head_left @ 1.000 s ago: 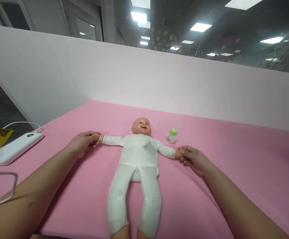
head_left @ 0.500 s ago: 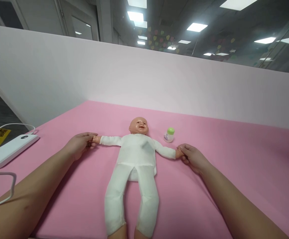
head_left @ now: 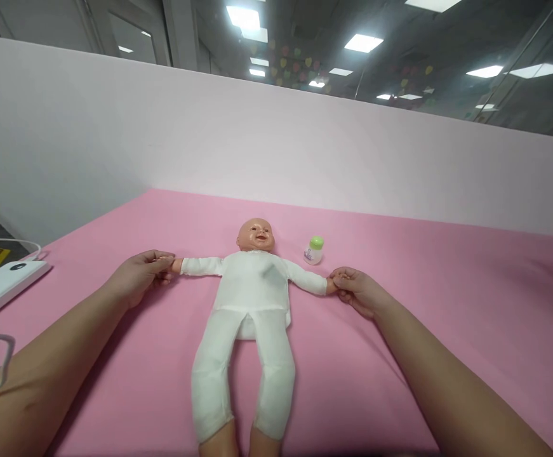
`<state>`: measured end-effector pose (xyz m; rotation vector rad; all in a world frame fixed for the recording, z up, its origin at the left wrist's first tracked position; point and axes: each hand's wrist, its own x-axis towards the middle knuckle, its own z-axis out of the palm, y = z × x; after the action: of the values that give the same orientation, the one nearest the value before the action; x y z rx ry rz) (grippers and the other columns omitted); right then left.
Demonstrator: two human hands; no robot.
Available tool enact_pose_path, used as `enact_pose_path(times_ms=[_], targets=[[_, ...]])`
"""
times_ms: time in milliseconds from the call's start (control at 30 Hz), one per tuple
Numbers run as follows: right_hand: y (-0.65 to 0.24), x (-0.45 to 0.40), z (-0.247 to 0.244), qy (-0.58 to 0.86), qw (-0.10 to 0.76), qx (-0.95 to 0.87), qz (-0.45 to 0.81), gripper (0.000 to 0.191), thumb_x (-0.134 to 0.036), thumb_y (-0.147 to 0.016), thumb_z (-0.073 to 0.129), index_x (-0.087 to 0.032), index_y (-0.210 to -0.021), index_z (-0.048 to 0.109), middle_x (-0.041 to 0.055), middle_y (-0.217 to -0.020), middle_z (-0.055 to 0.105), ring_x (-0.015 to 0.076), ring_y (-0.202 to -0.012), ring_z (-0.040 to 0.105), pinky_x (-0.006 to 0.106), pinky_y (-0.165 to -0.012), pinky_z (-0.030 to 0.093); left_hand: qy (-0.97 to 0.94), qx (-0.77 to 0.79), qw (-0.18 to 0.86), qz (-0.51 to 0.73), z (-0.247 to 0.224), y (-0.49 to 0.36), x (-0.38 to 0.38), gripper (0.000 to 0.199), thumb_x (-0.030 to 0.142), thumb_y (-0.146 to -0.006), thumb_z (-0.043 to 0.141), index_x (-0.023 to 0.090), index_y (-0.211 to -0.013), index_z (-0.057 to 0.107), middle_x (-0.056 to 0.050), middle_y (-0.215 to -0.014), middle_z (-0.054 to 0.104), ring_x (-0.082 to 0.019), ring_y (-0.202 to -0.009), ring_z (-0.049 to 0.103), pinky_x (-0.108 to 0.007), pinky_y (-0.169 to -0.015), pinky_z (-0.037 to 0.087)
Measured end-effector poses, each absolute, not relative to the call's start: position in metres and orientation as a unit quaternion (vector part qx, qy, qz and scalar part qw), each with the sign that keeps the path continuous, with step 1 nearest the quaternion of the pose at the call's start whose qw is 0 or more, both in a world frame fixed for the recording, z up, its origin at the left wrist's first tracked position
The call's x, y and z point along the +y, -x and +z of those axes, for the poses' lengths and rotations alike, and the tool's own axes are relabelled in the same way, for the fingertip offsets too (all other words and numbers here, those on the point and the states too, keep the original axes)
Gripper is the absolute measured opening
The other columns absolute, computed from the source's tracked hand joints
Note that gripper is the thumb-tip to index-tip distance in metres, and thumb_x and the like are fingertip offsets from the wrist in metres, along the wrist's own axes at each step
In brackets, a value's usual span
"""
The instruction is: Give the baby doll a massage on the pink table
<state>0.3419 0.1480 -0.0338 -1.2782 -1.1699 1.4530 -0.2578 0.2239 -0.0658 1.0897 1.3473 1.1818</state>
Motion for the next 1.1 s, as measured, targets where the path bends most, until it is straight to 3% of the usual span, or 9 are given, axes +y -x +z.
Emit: enact_pose_path(times_ms=[133,267,500,867,1100], targets=[[-0.338,0.150,-0.039,0.525,0.438,-0.465,0.563,0.038,-0.054,-0.082,0.086,-0.020,-0.092,0.073,0.0028,-0.075,0.061,0.0115,-0.060,0.039,0.028,-0.056,0.031,-0.465,0.571,0.488,0.469,-0.069,0.256,0.225,0.048,0.051,-0.074,0.090,0.017,-0.105,0.075,-0.009,-0.084,0.074,-0.019,-0.066,0.068,-0.029,-0.059,0.059],[-0.337,0.151,-0.040,0.536,0.450,-0.452,0.554,0.041,-0.058,-0.086,0.081,-0.021,-0.100,0.074,0.0022,-0.077,0.061,0.0113,-0.059,0.037,0.028,-0.056,0.031,-0.461,0.565,0.491,0.476,-0.069,0.254,0.224,0.045,0.044,-0.077,0.086,0.017,-0.111,0.075,-0.011,-0.090,0.076,-0.021,-0.070,0.072,-0.034,-0.068,0.065],[-0.347,0.148,-0.035,0.500,0.404,-0.466,0.608,0.044,-0.045,-0.082,0.089,-0.021,-0.116,0.077,0.0061,-0.092,0.067,0.0145,-0.071,0.050,0.030,-0.065,0.042,-0.446,0.564,0.494,0.488,-0.063,0.249,0.220,0.044,0.034,-0.075,0.084,0.014,-0.112,0.075,-0.012,-0.088,0.077,-0.023,-0.067,0.074,-0.035,-0.065,0.066],[-0.346,0.148,-0.020,0.445,0.348,-0.525,0.636,0.045,-0.033,-0.066,0.098,-0.020,-0.106,0.081,0.0072,-0.096,0.073,0.0167,-0.076,0.055,0.030,-0.069,0.043,-0.423,0.556,0.518,0.493,-0.052,0.239,0.218,0.048,0.031,-0.068,0.089,0.014,-0.111,0.075,-0.014,-0.089,0.077,-0.022,-0.063,0.073,-0.034,-0.059,0.064],[-0.351,0.148,-0.026,0.464,0.367,-0.490,0.640,0.051,-0.032,-0.075,0.094,-0.024,-0.123,0.078,0.0076,-0.107,0.073,0.0175,-0.080,0.062,0.033,-0.077,0.053,-0.440,0.547,0.532,0.473,-0.055,0.246,0.222,0.067,0.032,-0.067,0.095,0.016,-0.128,0.072,-0.015,-0.096,0.078,-0.022,-0.072,0.074,-0.033,-0.066,0.064]])
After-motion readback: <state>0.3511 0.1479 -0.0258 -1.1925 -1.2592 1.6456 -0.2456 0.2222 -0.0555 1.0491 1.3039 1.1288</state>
